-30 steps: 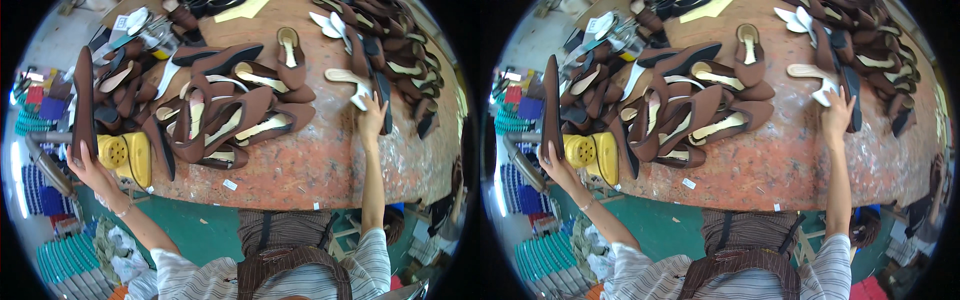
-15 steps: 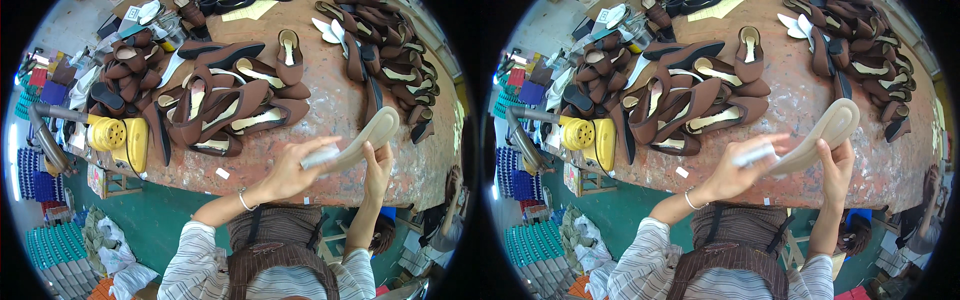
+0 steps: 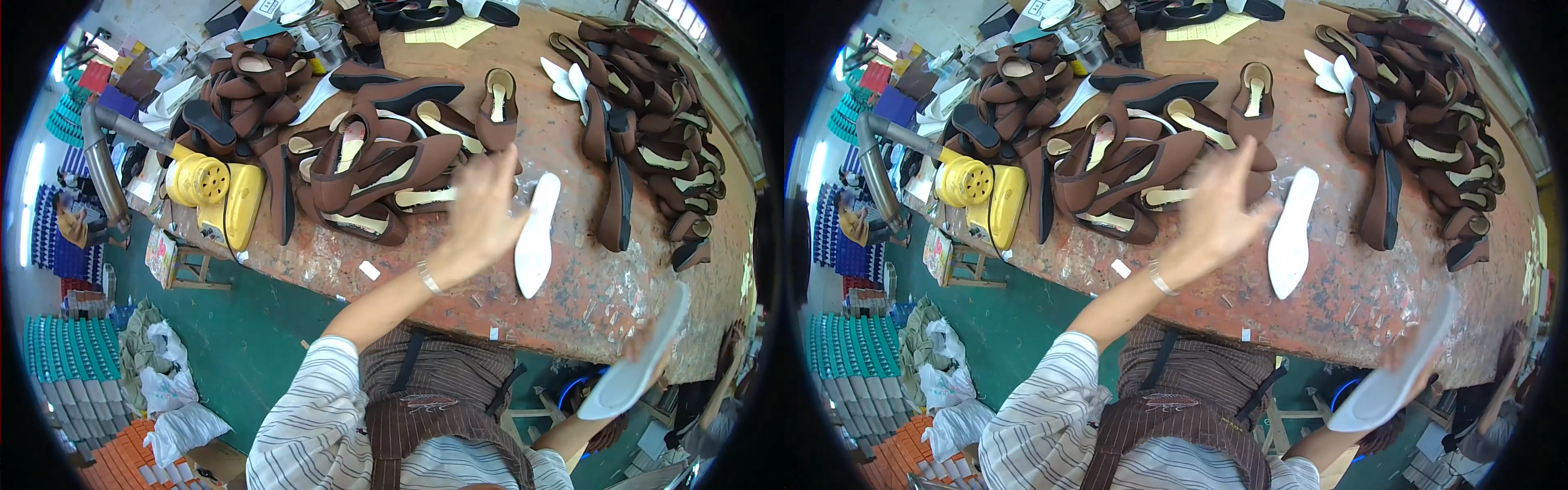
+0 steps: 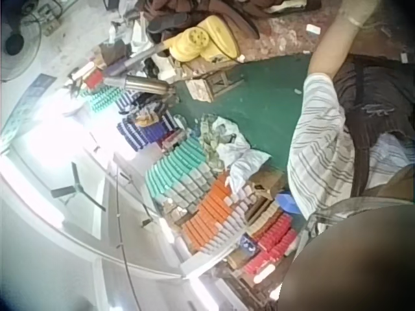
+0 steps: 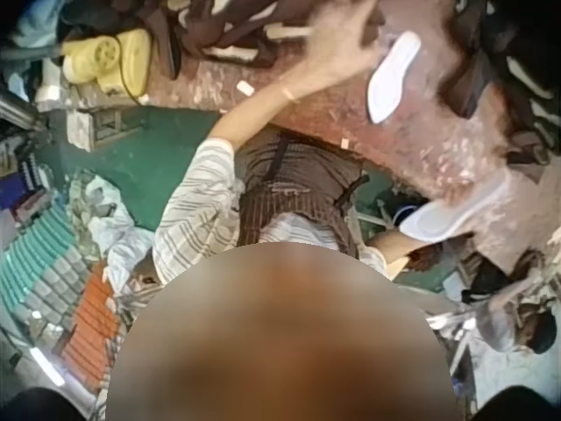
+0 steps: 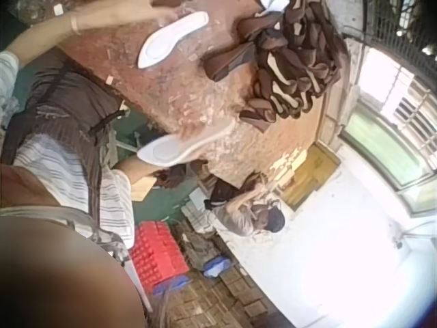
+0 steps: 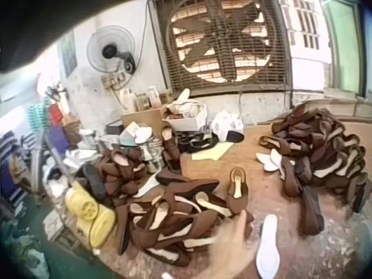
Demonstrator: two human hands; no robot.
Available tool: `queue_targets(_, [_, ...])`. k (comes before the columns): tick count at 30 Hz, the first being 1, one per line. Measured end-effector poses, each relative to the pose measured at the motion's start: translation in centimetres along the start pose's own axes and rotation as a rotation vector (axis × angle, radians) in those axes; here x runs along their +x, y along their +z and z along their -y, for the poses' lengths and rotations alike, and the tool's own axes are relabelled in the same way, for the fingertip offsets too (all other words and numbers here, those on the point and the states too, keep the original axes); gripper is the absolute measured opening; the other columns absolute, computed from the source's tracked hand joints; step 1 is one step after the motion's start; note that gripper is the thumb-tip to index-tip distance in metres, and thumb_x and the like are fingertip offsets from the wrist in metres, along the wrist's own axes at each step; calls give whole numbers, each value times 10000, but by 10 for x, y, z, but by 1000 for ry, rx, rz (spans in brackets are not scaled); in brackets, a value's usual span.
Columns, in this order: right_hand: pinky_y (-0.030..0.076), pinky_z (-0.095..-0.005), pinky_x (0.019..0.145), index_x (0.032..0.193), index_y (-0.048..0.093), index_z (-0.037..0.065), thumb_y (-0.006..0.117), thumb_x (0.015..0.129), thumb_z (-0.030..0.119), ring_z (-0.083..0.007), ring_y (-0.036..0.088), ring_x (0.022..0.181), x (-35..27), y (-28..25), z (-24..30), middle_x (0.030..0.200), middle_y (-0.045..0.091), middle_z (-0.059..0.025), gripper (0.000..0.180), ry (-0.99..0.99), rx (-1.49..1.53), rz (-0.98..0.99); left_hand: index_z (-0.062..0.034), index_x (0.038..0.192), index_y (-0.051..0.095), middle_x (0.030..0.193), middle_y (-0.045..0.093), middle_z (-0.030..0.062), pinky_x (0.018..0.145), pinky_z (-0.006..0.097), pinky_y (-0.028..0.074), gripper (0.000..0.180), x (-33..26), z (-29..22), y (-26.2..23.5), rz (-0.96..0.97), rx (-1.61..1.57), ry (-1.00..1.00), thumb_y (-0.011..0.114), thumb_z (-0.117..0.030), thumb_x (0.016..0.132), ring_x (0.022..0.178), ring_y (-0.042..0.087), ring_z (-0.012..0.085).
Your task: Inserting and pressing white insoles into brown pointed-toe shoes at a factory workbench.
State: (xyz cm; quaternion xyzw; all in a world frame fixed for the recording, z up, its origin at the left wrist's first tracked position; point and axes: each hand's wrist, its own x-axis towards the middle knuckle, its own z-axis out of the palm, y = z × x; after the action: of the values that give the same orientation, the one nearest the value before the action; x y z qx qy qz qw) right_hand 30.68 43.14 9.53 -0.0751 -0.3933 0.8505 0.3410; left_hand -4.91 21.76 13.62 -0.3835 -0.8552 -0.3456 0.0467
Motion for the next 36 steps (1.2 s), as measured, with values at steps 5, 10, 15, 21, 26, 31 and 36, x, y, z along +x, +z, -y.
queue_targets(5, [408,-255,532,1410,325,-13,492,998,358,-107,403,585,-8,66,-90,965,516,-114,579,196,72,-275,-174,1270,592,1511,303,220,1082,640,225,571,-31,91,-86,-480,598,-264,773,-338,755,1412,199,459])
queue_targets(10, [464,-259,595,1332,444,-63,445,998,361,-117,492,636,15,119,-116,1034,587,-134,540,295,-103,-415,0,842,652,1250,584,169,900,381,480,148,-79,145,-118,-484,132,-129,760,-7,741,1073,606,310])
queue_targets(15, [502,-236,595,1275,525,-67,335,1024,379,-115,600,656,26,121,-101,969,665,-118,546,309,-329,-381,6,762,623,1258,583,196,920,369,497,171,-127,99,-133,-184,-84,63,763,65,681,1094,620,288])
queue_targets(21, [471,-233,580,1111,648,-45,285,1033,401,-88,582,622,36,145,-136,815,672,-49,580,509,-583,-137,-24,825,666,1375,503,226,1006,422,455,230,-185,124,-90,233,-124,74,811,10,650,1239,528,390])
queue_targets(26, [456,-212,573,1174,627,-34,262,1045,378,-73,554,609,25,151,-171,806,671,-48,566,589,-438,-23,-84,1111,692,1572,192,224,1142,601,116,376,-177,95,-66,327,373,-82,690,-358,853,1443,119,471])
queue_targets(31, [480,-214,602,1206,594,-45,239,1043,381,-85,579,635,15,162,-196,838,676,-72,578,615,-356,-26,-109,950,776,1572,228,198,1083,715,9,318,-159,77,-29,128,471,-304,700,-395,834,1454,76,469])
queue_targets(36, [524,-284,767,1239,560,-70,255,1056,340,-156,642,827,11,162,-208,1054,671,-151,543,563,-181,-92,-144,886,788,1580,224,184,1072,724,-28,233,-157,70,-7,21,506,-375,745,-351,789,1454,75,470])
